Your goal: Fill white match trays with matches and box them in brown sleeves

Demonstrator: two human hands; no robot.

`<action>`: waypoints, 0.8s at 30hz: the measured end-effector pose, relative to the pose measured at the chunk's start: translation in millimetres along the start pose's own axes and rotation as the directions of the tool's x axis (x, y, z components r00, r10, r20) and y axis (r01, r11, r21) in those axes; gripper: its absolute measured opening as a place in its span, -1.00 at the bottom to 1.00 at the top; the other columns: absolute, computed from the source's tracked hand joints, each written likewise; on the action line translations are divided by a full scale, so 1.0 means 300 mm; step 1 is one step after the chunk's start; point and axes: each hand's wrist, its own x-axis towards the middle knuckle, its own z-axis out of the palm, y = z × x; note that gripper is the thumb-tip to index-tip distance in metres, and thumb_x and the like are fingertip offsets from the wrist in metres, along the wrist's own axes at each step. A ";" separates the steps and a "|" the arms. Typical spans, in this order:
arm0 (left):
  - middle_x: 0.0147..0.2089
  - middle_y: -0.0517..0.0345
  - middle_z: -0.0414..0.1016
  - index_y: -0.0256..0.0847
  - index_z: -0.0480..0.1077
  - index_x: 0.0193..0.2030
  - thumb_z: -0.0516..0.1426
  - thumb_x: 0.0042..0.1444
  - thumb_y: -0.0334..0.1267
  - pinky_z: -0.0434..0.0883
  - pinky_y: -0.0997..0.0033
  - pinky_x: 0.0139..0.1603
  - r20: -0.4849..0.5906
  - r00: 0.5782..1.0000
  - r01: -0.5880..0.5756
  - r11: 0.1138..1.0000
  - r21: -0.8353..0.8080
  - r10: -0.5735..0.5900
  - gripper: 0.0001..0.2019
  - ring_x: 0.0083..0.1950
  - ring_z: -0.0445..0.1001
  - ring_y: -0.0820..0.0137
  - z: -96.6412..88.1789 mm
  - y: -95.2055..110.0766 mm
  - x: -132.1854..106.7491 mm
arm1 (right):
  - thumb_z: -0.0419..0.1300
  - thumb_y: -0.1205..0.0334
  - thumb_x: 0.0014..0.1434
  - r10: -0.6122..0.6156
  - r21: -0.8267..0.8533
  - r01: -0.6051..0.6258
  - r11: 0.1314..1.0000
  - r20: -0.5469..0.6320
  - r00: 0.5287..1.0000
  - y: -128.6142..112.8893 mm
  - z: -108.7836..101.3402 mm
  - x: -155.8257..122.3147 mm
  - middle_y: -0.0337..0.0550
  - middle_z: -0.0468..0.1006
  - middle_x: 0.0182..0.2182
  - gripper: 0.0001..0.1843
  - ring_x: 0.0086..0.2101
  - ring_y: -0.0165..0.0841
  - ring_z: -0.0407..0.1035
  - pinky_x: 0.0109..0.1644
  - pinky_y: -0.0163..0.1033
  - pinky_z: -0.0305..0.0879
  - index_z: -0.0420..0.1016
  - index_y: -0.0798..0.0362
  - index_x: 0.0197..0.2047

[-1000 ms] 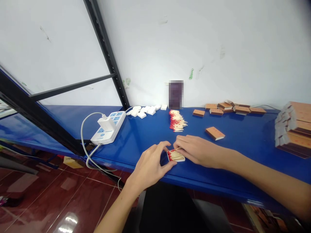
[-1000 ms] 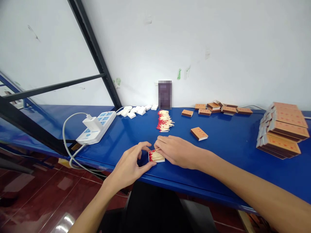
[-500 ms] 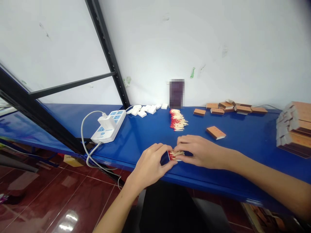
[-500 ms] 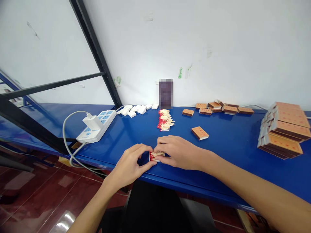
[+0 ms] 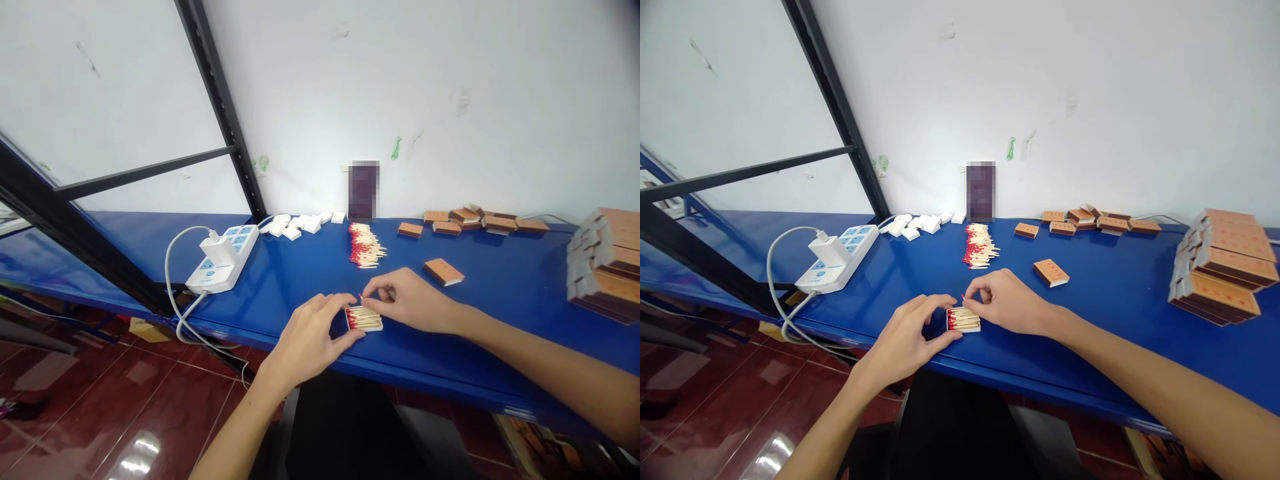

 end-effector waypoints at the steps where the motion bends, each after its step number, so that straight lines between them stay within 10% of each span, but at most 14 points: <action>1: 0.04 0.21 0.53 -0.03 0.32 0.14 0.27 0.24 -0.16 0.39 0.33 -0.15 0.004 1.000 0.006 1.000 -0.005 -0.006 -0.63 -0.12 0.47 0.27 0.000 0.000 -0.001 | 0.17 0.05 0.23 -0.013 0.020 0.013 1.000 0.005 1.000 -0.002 0.004 -0.002 -0.38 0.23 -0.67 -0.73 -0.59 -0.47 0.10 -0.46 -0.30 0.05 0.61 0.04 -0.30; 11: -0.02 0.25 0.53 -0.09 0.34 0.00 0.27 0.24 -0.17 0.34 0.35 -0.15 0.006 1.000 0.002 1.000 -0.018 -0.002 -0.73 -0.13 0.44 0.30 -0.003 0.000 0.002 | 0.16 0.10 0.30 -0.231 0.060 0.227 0.972 0.073 0.970 0.001 -0.006 -0.016 -0.22 0.42 -0.40 -0.74 -0.45 -0.45 0.27 -0.36 -0.31 0.18 0.64 0.02 -0.21; 24: -0.14 0.23 0.53 -0.14 0.40 -0.15 0.26 0.25 -0.19 0.31 0.36 -0.12 0.013 0.999 -0.043 0.998 -0.045 0.043 -0.85 -0.15 0.41 0.31 0.000 -0.003 0.007 | 0.22 0.07 0.26 -0.215 0.080 0.208 0.975 0.079 0.974 0.005 -0.003 -0.012 -0.19 0.42 -0.34 -0.76 -0.39 -0.43 0.30 -0.33 -0.29 0.23 0.58 0.03 -0.32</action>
